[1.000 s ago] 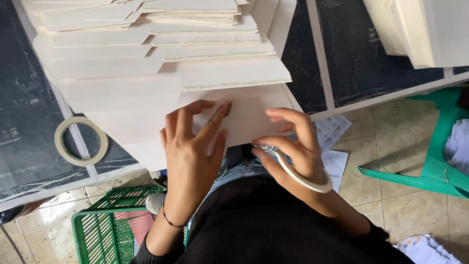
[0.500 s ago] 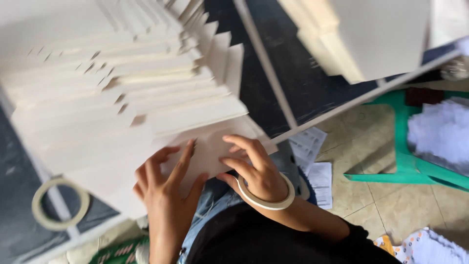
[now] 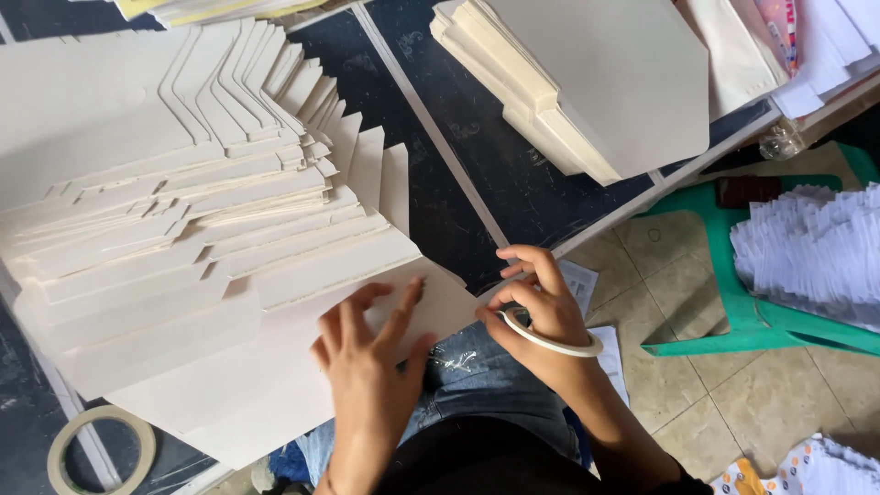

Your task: Applying double-sided tape to pre-cut paper folders in a print shop finishing area

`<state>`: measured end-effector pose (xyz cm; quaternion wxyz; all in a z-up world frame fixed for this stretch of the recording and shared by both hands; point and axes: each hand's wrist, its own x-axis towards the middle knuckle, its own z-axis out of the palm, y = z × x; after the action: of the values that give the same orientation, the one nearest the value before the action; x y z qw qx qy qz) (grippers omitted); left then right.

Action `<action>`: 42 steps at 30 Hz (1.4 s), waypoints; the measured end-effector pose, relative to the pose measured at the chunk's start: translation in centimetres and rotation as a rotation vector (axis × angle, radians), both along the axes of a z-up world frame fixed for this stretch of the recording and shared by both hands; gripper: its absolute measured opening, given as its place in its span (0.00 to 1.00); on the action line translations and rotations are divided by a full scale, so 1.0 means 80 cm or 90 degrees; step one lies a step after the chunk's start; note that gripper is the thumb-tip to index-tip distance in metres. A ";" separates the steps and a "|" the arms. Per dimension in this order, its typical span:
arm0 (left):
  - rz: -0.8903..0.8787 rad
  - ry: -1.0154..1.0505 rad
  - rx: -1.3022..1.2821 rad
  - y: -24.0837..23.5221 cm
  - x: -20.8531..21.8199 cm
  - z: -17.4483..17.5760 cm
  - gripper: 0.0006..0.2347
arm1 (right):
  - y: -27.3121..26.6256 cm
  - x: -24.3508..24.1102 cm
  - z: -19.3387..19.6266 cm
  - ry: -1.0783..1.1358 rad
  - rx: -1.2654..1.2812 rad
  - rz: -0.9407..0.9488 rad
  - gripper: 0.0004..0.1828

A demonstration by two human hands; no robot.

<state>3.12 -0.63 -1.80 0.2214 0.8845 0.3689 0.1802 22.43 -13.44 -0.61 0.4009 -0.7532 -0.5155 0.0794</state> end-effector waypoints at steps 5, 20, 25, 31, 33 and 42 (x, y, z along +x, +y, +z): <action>-0.100 0.034 0.083 -0.013 -0.003 0.016 0.35 | -0.001 -0.004 0.028 -0.031 0.067 0.026 0.09; -0.007 0.045 0.349 0.070 -0.054 0.011 0.29 | 0.041 -0.013 0.011 -0.029 0.078 0.073 0.03; -0.090 0.070 0.310 0.012 -0.025 0.009 0.24 | 0.037 -0.002 -0.005 -0.019 0.043 0.085 0.05; -0.132 0.045 0.354 -0.009 0.005 -0.012 0.21 | 0.037 -0.001 -0.016 -0.065 0.098 -0.003 0.12; -0.149 -0.018 0.355 -0.014 0.014 -0.016 0.20 | 0.037 -0.001 -0.022 -0.064 0.133 -0.012 0.10; -0.096 0.044 0.464 -0.034 0.051 -0.013 0.19 | 0.020 -0.017 -0.028 -0.233 0.168 0.002 0.05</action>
<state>7.17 -3.34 -2.86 -0.1078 0.9356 0.2215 0.2529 21.10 -11.85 -2.81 0.3952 -0.6953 -0.5869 -0.1261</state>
